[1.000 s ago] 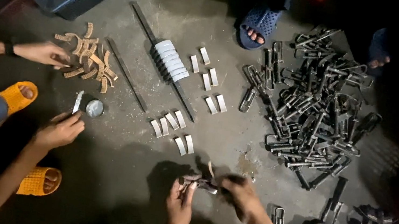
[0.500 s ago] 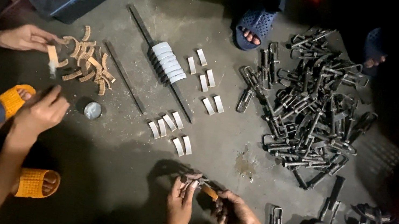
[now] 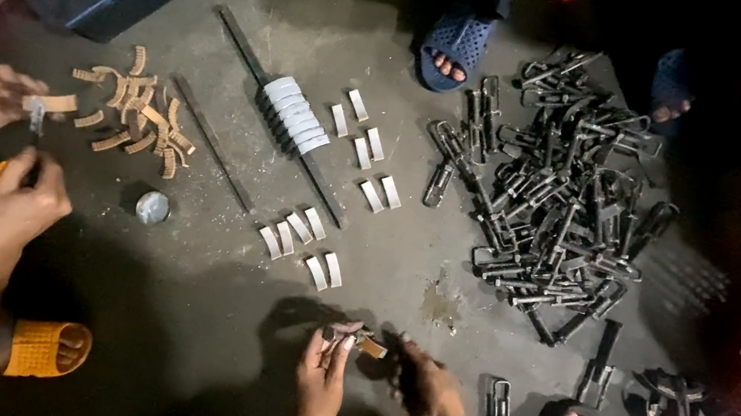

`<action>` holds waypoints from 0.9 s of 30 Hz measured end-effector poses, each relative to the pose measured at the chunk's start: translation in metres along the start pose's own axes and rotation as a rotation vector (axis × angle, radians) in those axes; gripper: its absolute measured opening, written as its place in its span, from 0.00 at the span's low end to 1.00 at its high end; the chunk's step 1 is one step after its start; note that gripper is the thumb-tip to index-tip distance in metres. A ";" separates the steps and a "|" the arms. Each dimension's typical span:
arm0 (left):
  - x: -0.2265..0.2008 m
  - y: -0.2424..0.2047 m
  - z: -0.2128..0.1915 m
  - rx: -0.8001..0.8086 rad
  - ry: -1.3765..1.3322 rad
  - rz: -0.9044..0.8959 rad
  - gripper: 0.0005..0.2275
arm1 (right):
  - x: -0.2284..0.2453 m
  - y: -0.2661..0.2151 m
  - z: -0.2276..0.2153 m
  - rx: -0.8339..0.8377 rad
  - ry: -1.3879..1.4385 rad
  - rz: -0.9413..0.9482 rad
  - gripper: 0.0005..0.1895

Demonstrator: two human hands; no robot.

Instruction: The person assembles motorcycle engine connecting rods and sorts mechanical components.

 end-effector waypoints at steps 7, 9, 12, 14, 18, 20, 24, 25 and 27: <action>-0.011 0.001 -0.001 -0.016 0.006 0.091 0.09 | 0.141 -0.053 -0.028 -0.787 -0.756 -1.367 0.12; -0.009 0.001 0.000 -0.017 0.007 0.100 0.09 | 0.183 -0.032 -0.066 -0.882 -0.822 -1.467 0.10; -0.007 -0.001 0.000 -0.027 0.002 0.112 0.09 | 0.222 -0.023 -0.091 -1.081 -1.035 -1.580 0.14; -0.007 -0.002 -0.001 -0.031 -0.004 0.115 0.09 | 0.231 -0.049 -0.069 -1.190 -1.180 -1.585 0.24; -0.005 0.002 -0.002 -0.032 0.034 0.004 0.09 | 0.249 -0.080 0.002 -0.715 -1.110 -1.416 0.23; 0.005 0.002 -0.004 -0.021 0.073 -0.083 0.10 | 0.271 -0.048 0.000 -0.705 -1.172 -1.399 0.28; 0.028 0.002 -0.006 -0.043 0.083 -0.047 0.12 | 0.319 0.035 -0.024 -0.876 -1.892 -1.257 0.34; 0.028 0.006 -0.005 -0.043 0.027 0.057 0.13 | 0.330 0.045 -0.024 -0.896 -2.015 -1.348 0.36; 0.025 0.007 -0.005 -0.028 -0.002 0.111 0.13 | 0.334 0.012 -0.017 -0.804 -1.939 -1.104 0.23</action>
Point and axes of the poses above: each hand's wrist, its own y-axis towards the middle knuckle, its own z-axis out of the palm, x = y × z, the point moved 4 cm from there along y, towards the middle knuckle, and after that the axes turned 6 degrees about y, right-handed, at the moved point
